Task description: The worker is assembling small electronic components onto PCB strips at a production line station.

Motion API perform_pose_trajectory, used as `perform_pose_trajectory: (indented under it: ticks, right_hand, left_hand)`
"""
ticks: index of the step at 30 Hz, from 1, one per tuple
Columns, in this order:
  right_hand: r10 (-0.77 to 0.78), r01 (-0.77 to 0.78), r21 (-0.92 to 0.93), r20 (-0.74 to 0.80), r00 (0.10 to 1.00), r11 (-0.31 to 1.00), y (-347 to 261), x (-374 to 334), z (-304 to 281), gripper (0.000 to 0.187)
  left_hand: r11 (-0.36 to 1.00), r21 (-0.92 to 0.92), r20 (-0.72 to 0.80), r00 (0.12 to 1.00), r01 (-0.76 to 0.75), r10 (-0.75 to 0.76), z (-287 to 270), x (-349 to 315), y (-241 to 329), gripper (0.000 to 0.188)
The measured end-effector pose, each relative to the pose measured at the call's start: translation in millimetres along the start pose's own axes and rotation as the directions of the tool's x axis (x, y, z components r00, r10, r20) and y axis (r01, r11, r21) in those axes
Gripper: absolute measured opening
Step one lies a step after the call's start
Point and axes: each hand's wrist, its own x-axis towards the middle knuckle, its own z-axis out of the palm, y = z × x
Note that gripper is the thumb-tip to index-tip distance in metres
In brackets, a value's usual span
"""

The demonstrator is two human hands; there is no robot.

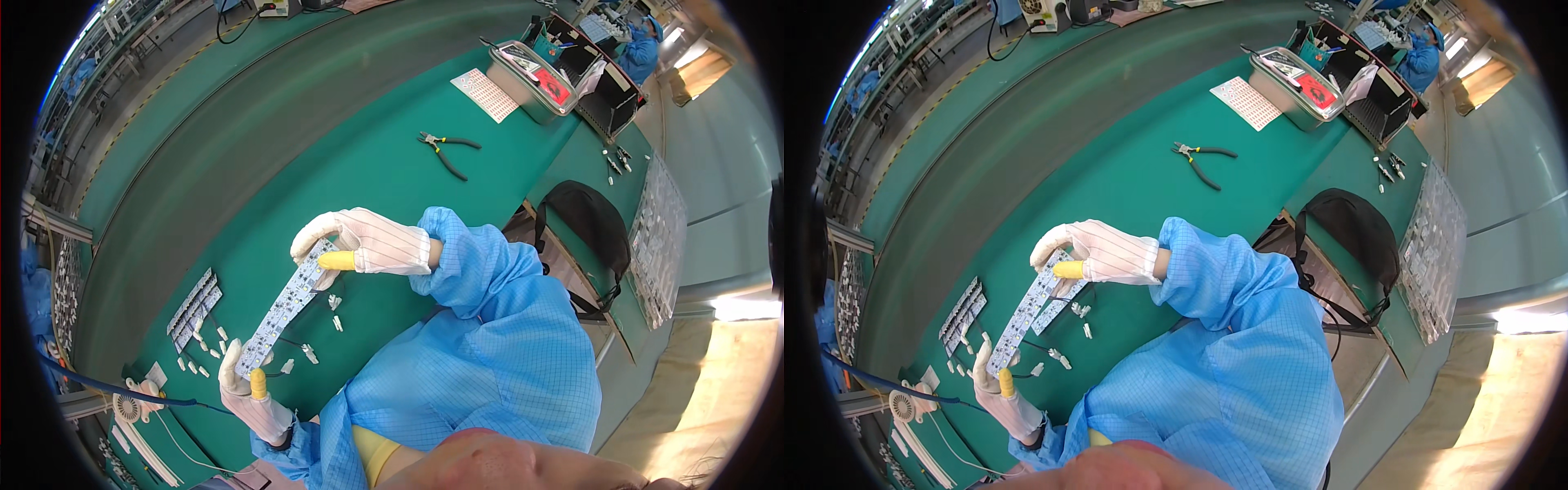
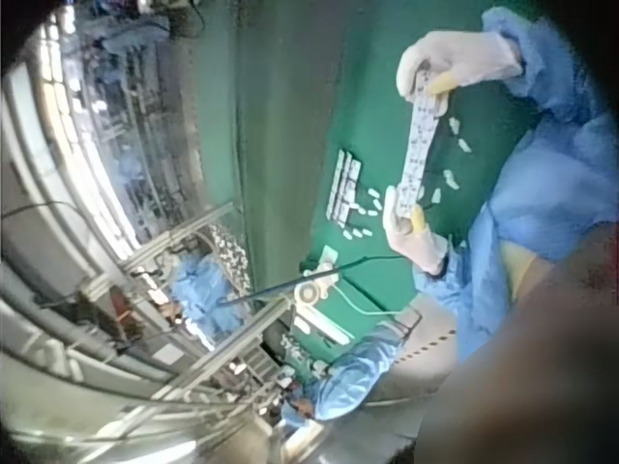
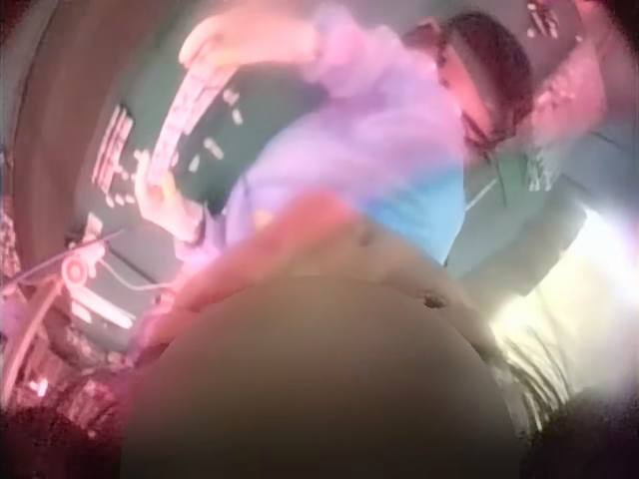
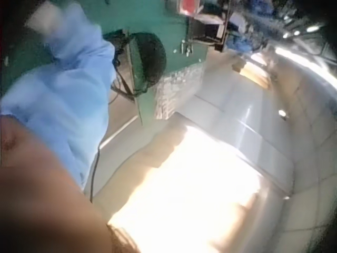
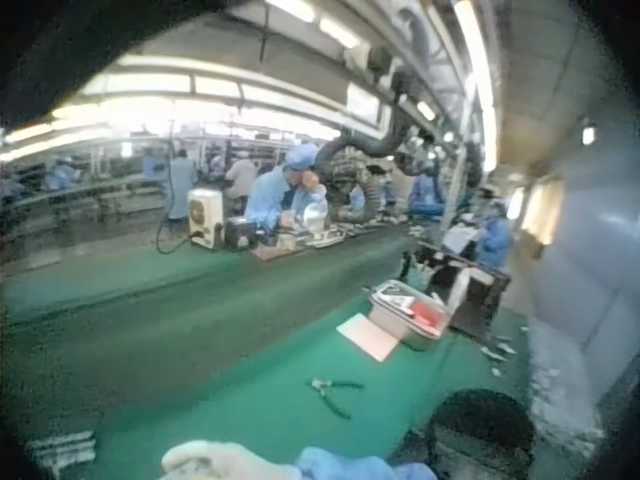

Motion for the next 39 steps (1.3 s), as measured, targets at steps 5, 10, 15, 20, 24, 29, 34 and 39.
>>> perform_pose_trajectory:
  ticks: [5,10,15,20,24,29,34,39]
  right_hand:
    - [-0.021,0.021,-0.198,0.000,1.000,0.980,-5,0,-4,0.029]
    - [-0.046,0.037,-0.173,-0.053,0.997,0.984,-5,-1,-1,0.018]
    - [-0.011,0.001,-0.152,-0.064,0.998,0.988,-6,-2,-2,0.018]
    - [0.050,-0.052,-0.062,-0.037,0.998,0.997,-1,-2,-3,0.020]
    - [0.054,-0.053,0.023,-0.049,0.997,0.998,4,-2,-3,0.020]
    - [-0.013,0.004,-0.119,-0.071,0.997,0.993,3,-2,-4,0.020]
    - [-0.012,0.005,-0.095,-0.078,0.997,0.995,0,-3,-2,0.018]
    - [-0.064,0.055,-0.099,-0.091,0.994,0.994,-1,-2,-2,0.018]
  left_hand:
    - [1.000,0.012,0.070,0.997,0.010,-0.011,-4,1,-4,0.062]
    - [1.000,0.004,0.052,0.999,0.002,-0.002,2,0,0,0.063]
    - [1.000,0.002,0.061,0.998,-0.008,0.008,3,1,0,0.062]
    - [1.000,-0.017,0.014,1.000,-0.022,0.022,6,1,1,0.061]
    - [1.000,-0.020,0.019,1.000,-0.020,0.020,6,1,0,0.061]
    - [0.999,-0.009,0.033,0.999,-0.032,0.032,5,2,0,0.060]
    - [0.999,-0.022,0.029,0.999,-0.024,0.025,3,2,-2,0.060]
    - [0.999,-0.026,0.029,0.999,-0.027,0.027,4,1,-1,0.060]
